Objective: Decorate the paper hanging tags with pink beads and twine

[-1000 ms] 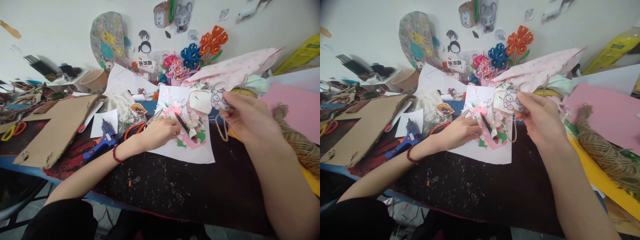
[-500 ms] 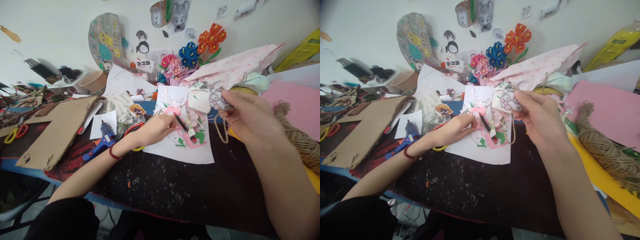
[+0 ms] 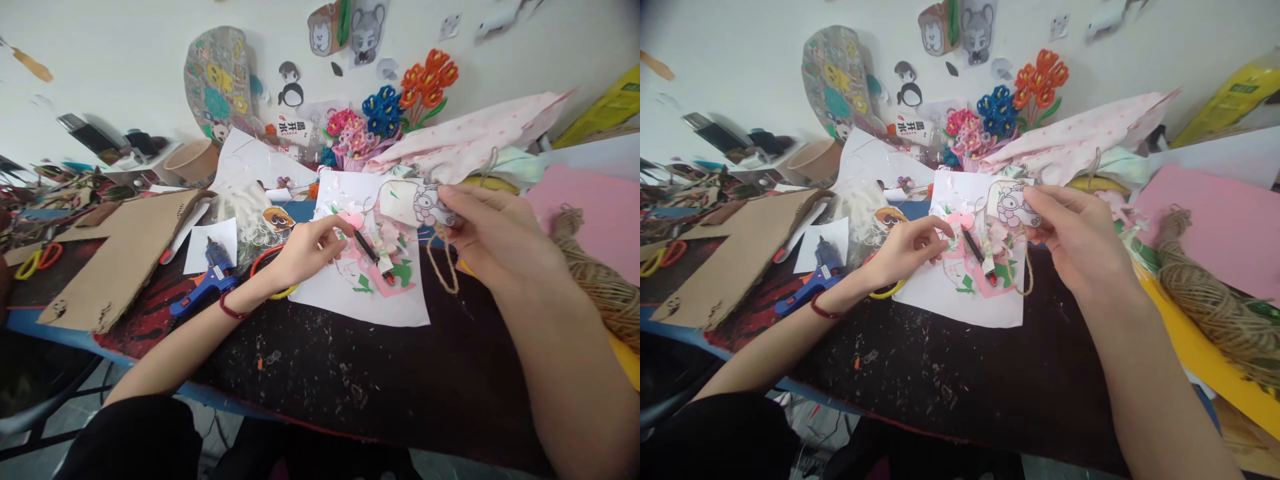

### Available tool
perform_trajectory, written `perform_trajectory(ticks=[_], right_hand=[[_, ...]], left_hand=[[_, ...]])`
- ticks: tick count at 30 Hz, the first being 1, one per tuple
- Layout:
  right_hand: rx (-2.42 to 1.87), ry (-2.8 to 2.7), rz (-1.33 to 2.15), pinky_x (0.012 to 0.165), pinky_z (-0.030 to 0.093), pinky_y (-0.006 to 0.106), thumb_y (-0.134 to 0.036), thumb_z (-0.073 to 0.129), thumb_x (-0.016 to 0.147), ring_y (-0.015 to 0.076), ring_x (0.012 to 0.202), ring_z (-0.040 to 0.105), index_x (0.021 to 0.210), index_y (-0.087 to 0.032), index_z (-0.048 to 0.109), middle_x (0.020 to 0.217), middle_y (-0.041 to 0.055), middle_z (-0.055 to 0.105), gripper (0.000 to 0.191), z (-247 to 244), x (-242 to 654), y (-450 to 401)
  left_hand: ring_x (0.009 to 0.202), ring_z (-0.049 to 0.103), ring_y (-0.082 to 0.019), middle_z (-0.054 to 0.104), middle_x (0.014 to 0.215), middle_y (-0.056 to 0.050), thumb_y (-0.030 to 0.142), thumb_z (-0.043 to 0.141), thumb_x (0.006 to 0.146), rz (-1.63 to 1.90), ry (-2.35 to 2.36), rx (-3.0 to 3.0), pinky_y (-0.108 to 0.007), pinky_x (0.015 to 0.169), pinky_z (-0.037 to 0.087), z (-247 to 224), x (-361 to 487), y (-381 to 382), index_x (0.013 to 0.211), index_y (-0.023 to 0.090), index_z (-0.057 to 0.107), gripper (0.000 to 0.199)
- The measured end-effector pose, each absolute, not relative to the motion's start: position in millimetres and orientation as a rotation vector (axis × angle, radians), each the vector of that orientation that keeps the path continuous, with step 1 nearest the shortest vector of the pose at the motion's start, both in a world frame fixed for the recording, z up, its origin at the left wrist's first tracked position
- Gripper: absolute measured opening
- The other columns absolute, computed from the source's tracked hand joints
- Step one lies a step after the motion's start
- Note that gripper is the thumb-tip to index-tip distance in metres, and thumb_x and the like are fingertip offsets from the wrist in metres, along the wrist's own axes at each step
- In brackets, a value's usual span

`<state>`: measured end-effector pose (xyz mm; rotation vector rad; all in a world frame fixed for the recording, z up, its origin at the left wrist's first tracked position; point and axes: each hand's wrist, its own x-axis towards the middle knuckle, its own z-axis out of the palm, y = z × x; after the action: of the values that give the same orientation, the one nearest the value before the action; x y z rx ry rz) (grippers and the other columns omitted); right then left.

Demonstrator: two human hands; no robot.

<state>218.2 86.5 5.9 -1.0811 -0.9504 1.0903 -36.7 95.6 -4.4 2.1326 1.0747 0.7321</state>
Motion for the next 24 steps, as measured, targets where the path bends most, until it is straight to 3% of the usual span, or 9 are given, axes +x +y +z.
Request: perform_trajectory(ticks=[4,11,15,20,24], right_hand=[[-1.103,-1.007,1.125,0.047,0.046,0.014,-0.03,0.082,0.072,0.0076,0.064,0.058,0.079,-0.02,0.078,0.077,0.0009,0.067,0.013,7.0,213.1,84.2],[-1.194,-1.048,1.167,0.044,0.045,0.013,-0.035,0.084,0.069,0.0065,0.06,0.056,0.081,-0.02,0.078,0.076,0.0013,0.066,0.02,3.9,202.9,80.9],[-1.21,-1.042,1.161,0.044,0.046,0.016,-0.035,0.086,0.066,0.0077,0.058,0.056,0.083,-0.02,0.078,0.073,0.0018,0.066,0.024,0.4,199.9,82.3],[-1.219,-1.045,1.174,0.043,0.045,0.019,-0.036,0.086,0.064,0.009,0.057,0.055,0.081,-0.019,0.078,0.069,0.001,0.065,0.025,-5.2,191.0,82.3],[-1.245,-1.086,1.175,0.043,0.045,0.023,-0.038,0.087,0.064,0.0105,0.055,0.056,0.081,-0.02,0.077,0.069,0.0014,0.066,0.026,-9.6,186.4,81.9]], left_hand=[[0.06,0.061,-0.009,0.065,0.07,0.001,0.026,0.054,0.092,0.733,1.032,1.997,-0.021,0.06,0.049,-2.3,-39.4,94.5,0.102,0.018,0.067,0.018],[0.066,0.059,-0.008,0.072,0.098,-0.006,0.022,0.053,0.092,0.773,0.947,1.781,-0.023,0.064,0.052,4.4,-44.1,91.8,0.104,0.016,0.069,0.021],[0.072,0.064,-0.011,0.072,0.087,-0.007,0.02,0.051,0.092,0.787,0.987,1.785,-0.025,0.068,0.054,3.4,-46.5,93.3,0.108,0.011,0.071,0.027],[0.08,0.07,-0.013,0.074,0.1,-0.009,0.017,0.056,0.088,0.946,1.086,1.941,-0.025,0.075,0.057,-0.3,-47.6,95.2,0.099,0.011,0.071,0.019],[0.077,0.066,-0.012,0.073,0.094,-0.004,0.015,0.058,0.087,0.854,1.133,2.315,-0.026,0.072,0.051,-3.8,-48.5,95.2,0.097,0.016,0.071,0.016]])
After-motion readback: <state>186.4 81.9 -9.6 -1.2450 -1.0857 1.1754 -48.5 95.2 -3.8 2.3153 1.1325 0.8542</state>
